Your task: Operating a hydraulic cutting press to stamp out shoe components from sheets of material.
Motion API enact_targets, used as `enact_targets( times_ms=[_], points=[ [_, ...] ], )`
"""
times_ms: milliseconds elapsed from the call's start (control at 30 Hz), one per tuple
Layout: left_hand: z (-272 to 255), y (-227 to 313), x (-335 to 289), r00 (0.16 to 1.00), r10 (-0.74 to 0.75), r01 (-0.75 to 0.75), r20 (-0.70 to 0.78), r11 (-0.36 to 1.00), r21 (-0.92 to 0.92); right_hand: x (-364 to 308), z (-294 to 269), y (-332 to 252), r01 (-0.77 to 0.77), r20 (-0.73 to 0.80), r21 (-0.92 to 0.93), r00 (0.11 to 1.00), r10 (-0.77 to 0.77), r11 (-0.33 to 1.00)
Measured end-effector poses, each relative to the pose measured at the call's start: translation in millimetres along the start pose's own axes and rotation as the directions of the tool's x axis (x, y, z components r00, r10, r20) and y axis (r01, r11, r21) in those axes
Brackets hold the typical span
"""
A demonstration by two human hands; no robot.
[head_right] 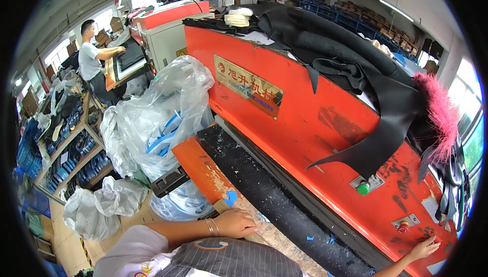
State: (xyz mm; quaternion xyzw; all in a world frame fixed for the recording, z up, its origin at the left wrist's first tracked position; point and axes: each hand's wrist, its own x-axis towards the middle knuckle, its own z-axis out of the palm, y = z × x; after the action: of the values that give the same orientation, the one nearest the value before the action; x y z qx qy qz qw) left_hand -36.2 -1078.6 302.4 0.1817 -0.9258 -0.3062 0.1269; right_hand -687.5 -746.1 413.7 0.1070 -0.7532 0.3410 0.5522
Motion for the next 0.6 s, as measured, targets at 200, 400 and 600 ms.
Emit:
enact_targets(
  times_ms=[200, 400, 600],
  points=[
    [12.2, 13.6, -10.0, 0.998, -0.011, 0.016, -0.058, 0.997, 0.081, -2.3, 0.7, -4.5, 0.013, 0.034, -0.010, 0.999, -0.013, 1.000],
    [24.5, 12.1, -13.0, 0.981, 0.013, 0.012, -0.195, 0.992, 0.128, 15.0, -9.5, 9.6, 0.021, 0.068, -0.097, 0.998, -0.014, 0.995],
    [32.4, 11.9, -13.3, 0.947, 0.010, 0.041, -0.323, 0.988, 0.151, -29.9, -53.3, -145.2, 0.099, -0.166, 0.149, 0.983, -0.074, 0.984]
  ],
)
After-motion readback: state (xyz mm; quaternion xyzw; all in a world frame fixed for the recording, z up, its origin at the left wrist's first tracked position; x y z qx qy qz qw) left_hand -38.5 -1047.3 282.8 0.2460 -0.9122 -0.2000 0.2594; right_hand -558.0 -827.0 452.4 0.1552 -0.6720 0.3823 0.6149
